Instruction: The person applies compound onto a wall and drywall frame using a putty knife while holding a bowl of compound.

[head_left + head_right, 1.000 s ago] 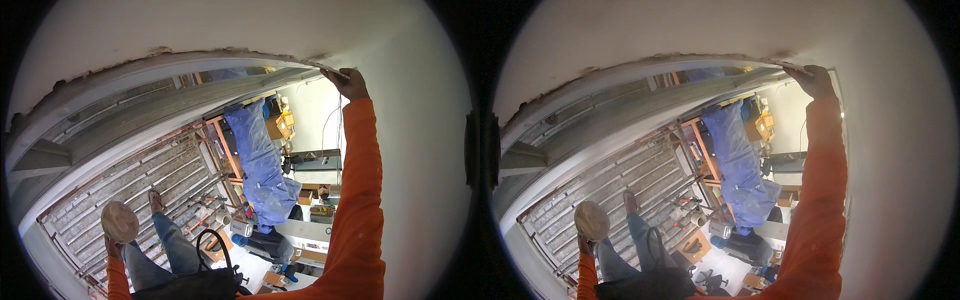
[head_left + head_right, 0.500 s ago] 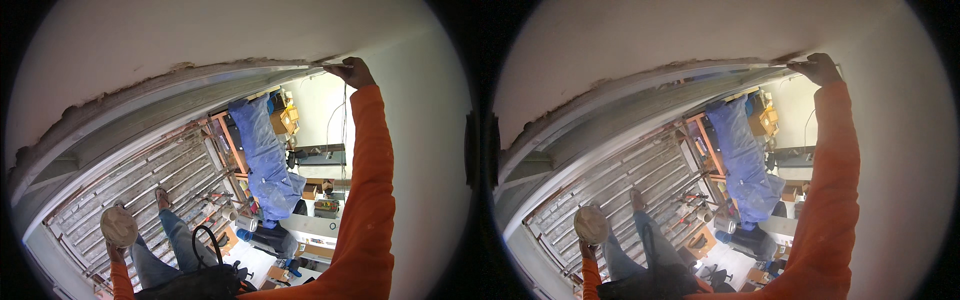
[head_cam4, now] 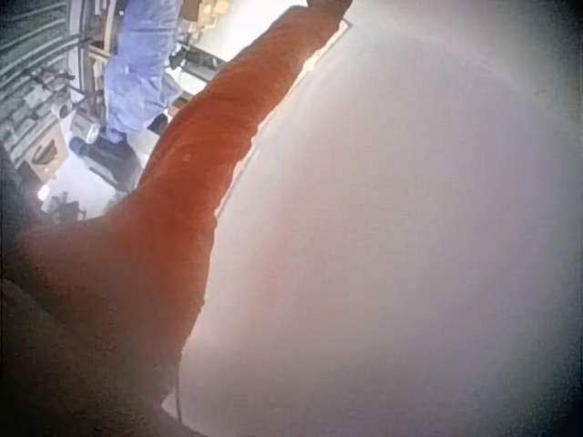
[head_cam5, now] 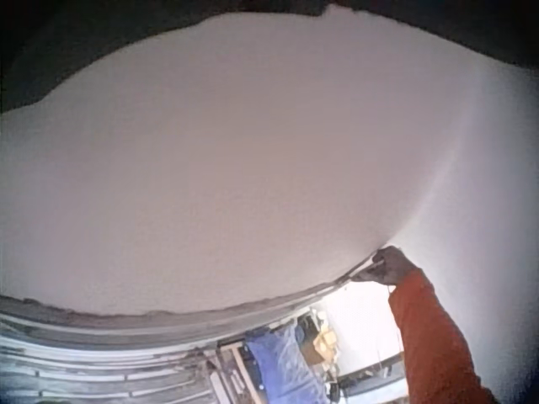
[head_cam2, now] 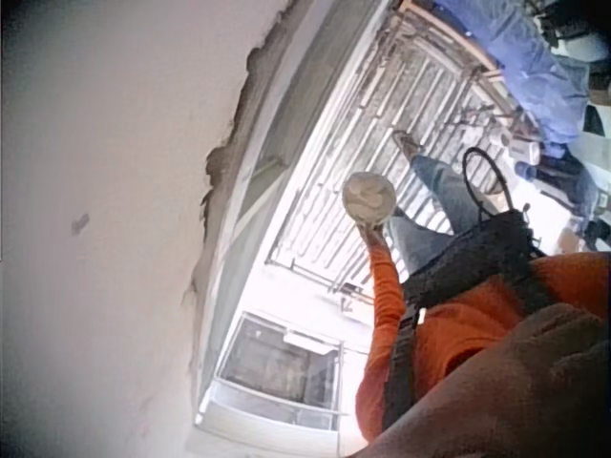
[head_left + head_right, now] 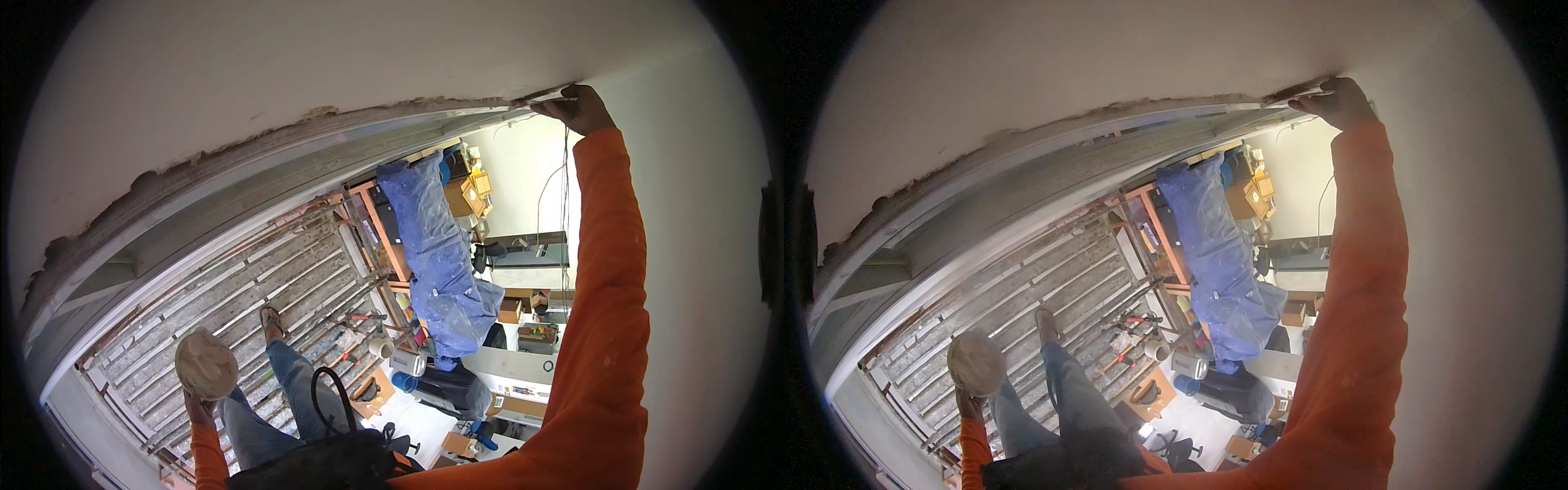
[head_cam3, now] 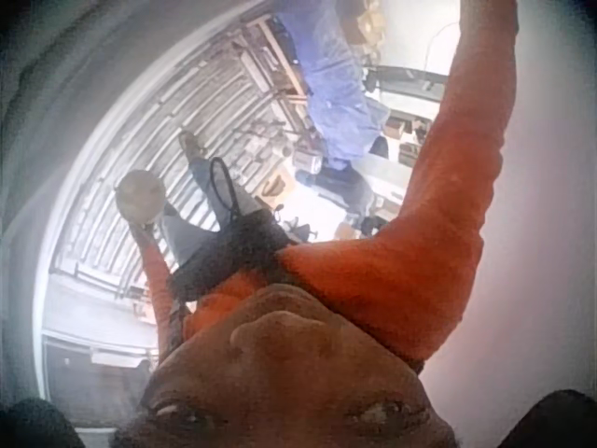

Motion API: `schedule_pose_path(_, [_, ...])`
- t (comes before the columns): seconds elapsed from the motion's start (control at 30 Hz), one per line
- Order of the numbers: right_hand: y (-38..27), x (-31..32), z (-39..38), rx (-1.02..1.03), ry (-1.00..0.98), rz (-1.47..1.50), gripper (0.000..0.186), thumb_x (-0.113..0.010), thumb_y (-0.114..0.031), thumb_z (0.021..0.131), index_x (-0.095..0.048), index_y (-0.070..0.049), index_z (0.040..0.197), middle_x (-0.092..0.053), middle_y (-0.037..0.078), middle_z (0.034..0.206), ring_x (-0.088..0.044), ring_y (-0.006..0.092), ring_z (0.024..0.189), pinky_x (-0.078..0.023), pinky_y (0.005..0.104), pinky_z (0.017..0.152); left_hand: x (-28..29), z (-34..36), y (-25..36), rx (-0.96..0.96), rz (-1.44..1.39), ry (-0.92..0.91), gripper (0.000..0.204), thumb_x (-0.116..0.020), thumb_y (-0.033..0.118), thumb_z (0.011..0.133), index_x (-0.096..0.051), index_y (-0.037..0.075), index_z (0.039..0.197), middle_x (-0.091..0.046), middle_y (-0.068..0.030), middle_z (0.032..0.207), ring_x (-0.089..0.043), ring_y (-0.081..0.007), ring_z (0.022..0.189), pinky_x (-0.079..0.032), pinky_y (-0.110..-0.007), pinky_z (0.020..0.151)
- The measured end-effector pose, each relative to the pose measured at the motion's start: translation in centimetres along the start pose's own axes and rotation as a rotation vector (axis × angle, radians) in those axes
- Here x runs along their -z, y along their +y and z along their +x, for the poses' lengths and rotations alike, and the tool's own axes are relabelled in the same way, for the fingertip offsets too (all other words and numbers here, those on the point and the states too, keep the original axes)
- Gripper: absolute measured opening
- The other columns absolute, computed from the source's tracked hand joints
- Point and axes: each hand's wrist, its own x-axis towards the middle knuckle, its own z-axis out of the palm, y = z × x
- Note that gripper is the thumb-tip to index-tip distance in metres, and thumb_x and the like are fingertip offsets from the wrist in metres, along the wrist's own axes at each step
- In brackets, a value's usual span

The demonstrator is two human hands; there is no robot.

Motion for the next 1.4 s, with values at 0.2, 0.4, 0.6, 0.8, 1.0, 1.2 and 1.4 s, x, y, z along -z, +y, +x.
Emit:
schedule_pose_path(0.2, [-2.0,-6.1,-2.2,0.14,-0.057,-0.062,0.044,-0.063,-0.011,0.089,-0.054,0.018,0.12,-0.068,0.026,0.11,-0.064,0.0393,0.113,-0.058,0.0389,0.098,1.2,-2.6,2.3,0.05,0.084,0.136,0.058,-0.064,0.03,0.092,-0.045,0.019,0.146,-0.06,-0.0104,0.134,-0.069,-0.0267,0.108,-0.064,-0.042,0.083])
schedule_pose_path(0.4, [-2.1,-8.1,-4.6,0.231,0.123,-0.02,0.029,-0.056,0.01,0.097,-0.048,0.025,0.12,-0.065,0.032,0.114,-0.062,0.0433,0.117,-0.06,0.0413,0.103,3.5,-1.2,0.5,-0.025,0.023,0.077,0.057,-0.064,0.03,0.092,-0.045,0.019,0.145,-0.06,-0.0109,0.134,-0.068,-0.0287,0.111,-0.063,-0.045,0.085])
schedule_pose_path(0.6, [1.2,-10.5,-9.9,0.434,0.646,-0.277,0.03,-0.046,0.001,0.104,-0.055,0.023,0.121,-0.059,0.031,0.133,-0.061,0.0342,0.123,-0.058,0.0383,0.103,1.6,-0.3,0.7,-0.019,0.084,0.089,0.059,-0.063,0.028,0.092,-0.045,0.016,0.147,-0.06,-0.0101,0.135,-0.067,-0.0297,0.114,-0.063,-0.046,0.086])
schedule_pose_path(0.8, [7.9,-10.0,-11.1,0.646,0.822,0.039,0.033,-0.054,-0.004,0.094,-0.055,0.007,0.125,-0.061,0.021,0.128,-0.061,0.0327,0.119,-0.056,0.043,0.098,-1.5,-1.0,0.6,0.038,0.13,0.127,0.061,-0.061,0.021,0.089,-0.044,0.017,0.148,-0.062,-0.0113,0.132,-0.072,-0.0282,0.104,-0.066,-0.041,0.077])
schedule_pose_path(1.0, [3.3,-14.9,-10.7,0.614,0.738,-0.126,0.043,-0.072,0.0,0.081,-0.058,-0.001,0.121,-0.064,0.022,0.119,-0.062,0.0419,0.111,-0.052,0.0473,0.095,-2.3,-1.2,-0.6,0.046,0.119,0.081,0.062,-0.062,0.023,0.089,-0.043,0.018,0.148,-0.063,-0.0118,0.133,-0.072,-0.0281,0.106,-0.066,-0.042,0.079])
schedule_pose_path(1.2, [2.4,-14.6,-11.7,0.544,0.757,-0.742,0.047,-0.076,0.001,0.078,-0.06,-0.002,0.122,-0.066,0.022,0.117,-0.062,0.0427,0.112,-0.051,0.0451,0.097,-3.2,-2.5,-0.1,0.035,0.12,0.031,0.062,-0.063,0.023,0.088,-0.044,0.019,0.146,-0.063,-0.0112,0.131,-0.072,-0.0284,0.105,-0.066,-0.043,0.079])
schedule_pose_path(1.4, [0.0,-17.3,-13.1,0.557,0.725,-0.211,0.03,-0.065,-0.004,0.09,-0.062,-0.003,0.12,-0.066,0.014,0.121,-0.066,0.0286,0.109,-0.055,0.04,0.089,-1.6,-1.8,-0.4,0.048,0.103,0.042,0.058,-0.063,0.024,0.087,-0.046,0.019,0.143,-0.064,-0.0106,0.125,-0.072,-0.0281,0.102,-0.066,-0.044,0.076])
